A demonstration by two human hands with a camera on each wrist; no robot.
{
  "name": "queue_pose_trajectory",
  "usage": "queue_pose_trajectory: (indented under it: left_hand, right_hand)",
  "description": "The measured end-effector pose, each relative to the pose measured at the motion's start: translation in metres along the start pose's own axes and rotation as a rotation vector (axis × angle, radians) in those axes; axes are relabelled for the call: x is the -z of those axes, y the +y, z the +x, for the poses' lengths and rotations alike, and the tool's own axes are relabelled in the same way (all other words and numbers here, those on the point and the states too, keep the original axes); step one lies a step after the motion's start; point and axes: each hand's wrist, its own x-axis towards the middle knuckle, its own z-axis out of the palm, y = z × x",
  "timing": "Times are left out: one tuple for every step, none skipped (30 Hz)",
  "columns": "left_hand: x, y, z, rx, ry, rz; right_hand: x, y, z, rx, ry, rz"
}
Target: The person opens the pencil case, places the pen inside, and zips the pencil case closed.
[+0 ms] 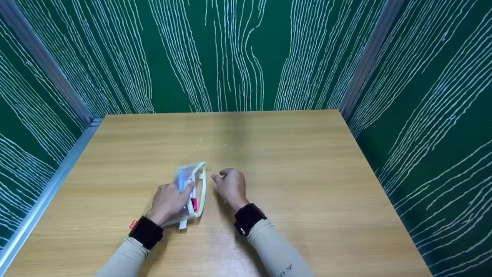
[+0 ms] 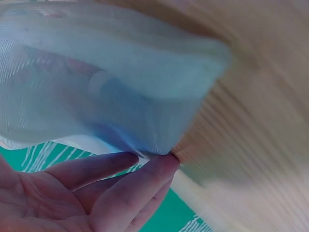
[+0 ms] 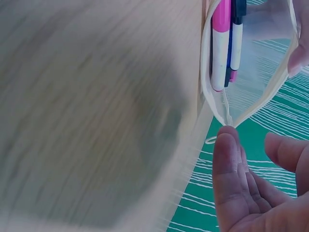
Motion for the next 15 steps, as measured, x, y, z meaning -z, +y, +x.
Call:
queue_pose_trajectory:
  left_hand:
    - [-0.001,0.001,-0.001,0.004,-0.002,0.001]
    - [-0.001,0.002,-0.002,0.007,-0.004,0.001]
    - [-0.001,0.002,-0.002,0.011,-0.005,0.001]
    - [-0.002,0.003,-0.003,0.012,-0.004,0.008]
    - [-0.002,0.004,-0.004,0.011,0.001,0.019]
    - [-0.003,0.004,-0.005,0.013,0.006,0.032]
    - [-0.004,0.005,-0.006,0.016,0.010,0.044]
    - [-0.004,0.006,-0.006,0.018,0.015,0.055]
    - [-0.004,0.006,-0.007,0.022,0.017,0.063]
    - [-0.005,0.007,-0.007,0.024,0.022,0.075]
    - [-0.005,0.007,-0.007,0.025,0.026,0.084]
    - [-0.006,0.007,-0.007,0.030,0.026,0.088]
    - [-0.006,0.008,-0.007,0.028,0.028,0.093]
    - [-0.006,0.008,-0.007,0.027,0.029,0.097]
    - [-0.006,0.008,-0.007,0.024,0.027,0.104]
  right_hand:
    - [0.001,0.000,0.000,-0.007,0.000,0.006]
    - [0.003,0.001,0.000,-0.012,0.000,0.011]
    - [0.004,0.001,0.000,-0.018,-0.001,0.018]
    - [0.005,0.002,0.000,-0.027,-0.002,0.025]
    - [0.006,0.003,-0.001,-0.030,-0.003,0.027]
    - [0.007,0.003,-0.001,-0.029,-0.005,0.026]
    - [0.008,0.004,-0.001,-0.029,-0.006,0.026]
    - [0.009,0.005,-0.001,-0.027,-0.007,0.022]
    - [0.009,0.005,-0.001,-0.024,-0.006,0.021]
    - [0.010,0.006,-0.001,-0.020,-0.005,0.019]
    - [0.011,0.006,-0.001,-0.015,-0.002,0.016]
    - [0.011,0.006,-0.001,-0.013,0.001,0.017]
    - [0.011,0.006,-0.001,-0.012,0.004,0.019]
    - [0.012,0.006,-0.001,-0.012,0.007,0.020]
    - [0.012,0.006,-0.001,-0.013,0.009,0.024]
